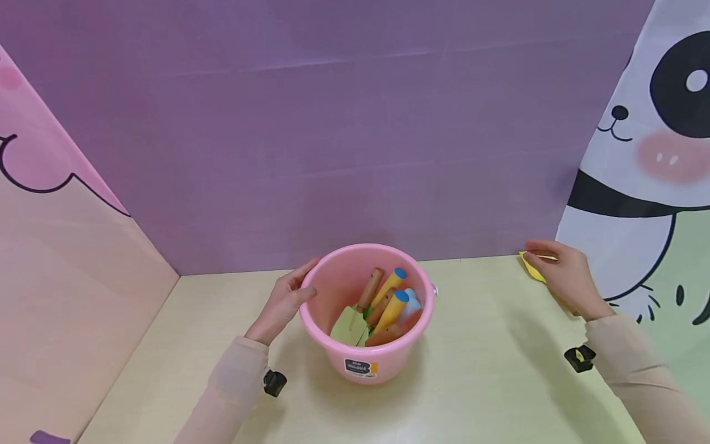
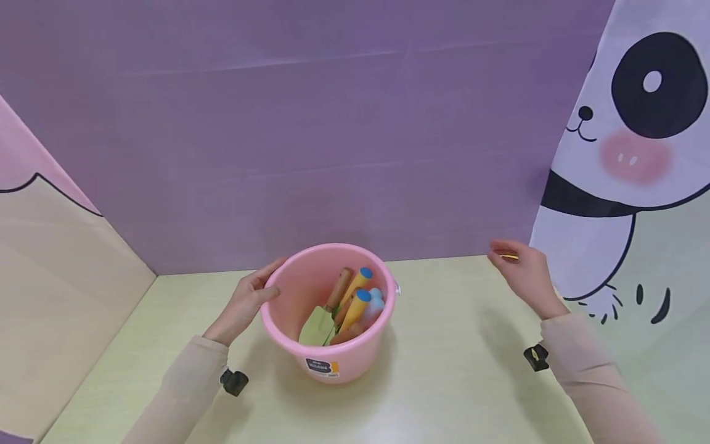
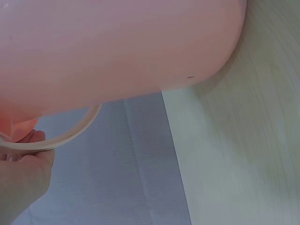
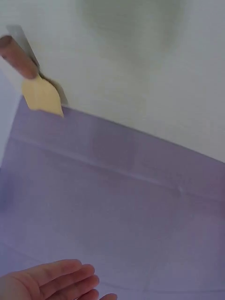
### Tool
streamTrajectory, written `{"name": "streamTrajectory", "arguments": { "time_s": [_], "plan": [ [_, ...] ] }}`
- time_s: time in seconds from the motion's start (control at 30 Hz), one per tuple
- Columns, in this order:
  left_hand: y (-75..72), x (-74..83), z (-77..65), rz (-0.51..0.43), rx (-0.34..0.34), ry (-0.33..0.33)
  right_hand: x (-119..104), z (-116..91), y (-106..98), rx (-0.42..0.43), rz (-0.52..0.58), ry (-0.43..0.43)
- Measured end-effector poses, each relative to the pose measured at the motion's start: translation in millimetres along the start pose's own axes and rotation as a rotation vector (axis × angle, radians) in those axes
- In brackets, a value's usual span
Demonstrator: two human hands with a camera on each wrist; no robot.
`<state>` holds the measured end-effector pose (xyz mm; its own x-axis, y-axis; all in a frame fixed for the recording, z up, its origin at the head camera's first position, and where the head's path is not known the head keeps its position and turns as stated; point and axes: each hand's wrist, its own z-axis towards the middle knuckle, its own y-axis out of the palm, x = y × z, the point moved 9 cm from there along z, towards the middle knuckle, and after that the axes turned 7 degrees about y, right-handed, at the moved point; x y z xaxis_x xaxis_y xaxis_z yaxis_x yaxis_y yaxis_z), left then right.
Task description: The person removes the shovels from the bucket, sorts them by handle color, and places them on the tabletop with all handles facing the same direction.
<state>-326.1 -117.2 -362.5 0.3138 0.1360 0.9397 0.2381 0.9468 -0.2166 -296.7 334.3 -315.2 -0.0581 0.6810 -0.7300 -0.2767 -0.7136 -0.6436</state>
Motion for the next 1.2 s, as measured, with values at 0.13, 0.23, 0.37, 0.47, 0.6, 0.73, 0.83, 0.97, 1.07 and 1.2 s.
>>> {"name": "streamTrajectory", "arguments": {
  "time_s": [0.13,0.23,0.37,0.47,0.6,0.73,0.83,0.97,1.07,1.2],
  "plan": [
    [-1.2,-3.8,1.3,-0.004,0.004,-0.038,-27.9,-6.1,9.4,-0.041,0.002,-0.102],
    [-1.1,-6.1,2.2,-0.024,0.0,-0.058,-44.8,-12.8,16.1,-0.06,-0.031,-0.181],
    [-0.3,-7.7,1.8,-0.044,-0.005,-0.071,-59.8,-21.6,25.3,-0.082,-0.063,-0.265],
    [0.3,-7.7,0.6,-0.044,-0.002,-0.079,-69.1,-27.8,31.5,-0.087,-0.104,-0.327],
    [1.5,-6.4,-0.6,-0.038,-0.003,-0.077,-84.1,-36.4,39.8,-0.098,-0.193,-0.41],
    [1.8,-5.1,-0.9,-0.042,0.002,-0.074,-103.2,-43.5,49.3,-0.123,-0.274,-0.509],
    [1.8,-5.1,-0.4,-0.043,0.0,-0.073,-116.8,-46.0,55.9,-0.127,-0.302,-0.567],
    [1.7,-6.0,0.9,-0.051,-0.006,-0.065,-130.6,-43.9,68.1,-0.18,-0.287,-0.56],
    [1.1,-5.8,1.0,-0.057,-0.007,-0.062,-141.2,-41.7,77.5,-0.228,-0.258,-0.547],
    [0.3,-4.7,0.8,-0.053,-0.006,-0.062,-156.6,-40.0,88.7,-0.243,-0.238,-0.582]
  ]
}}
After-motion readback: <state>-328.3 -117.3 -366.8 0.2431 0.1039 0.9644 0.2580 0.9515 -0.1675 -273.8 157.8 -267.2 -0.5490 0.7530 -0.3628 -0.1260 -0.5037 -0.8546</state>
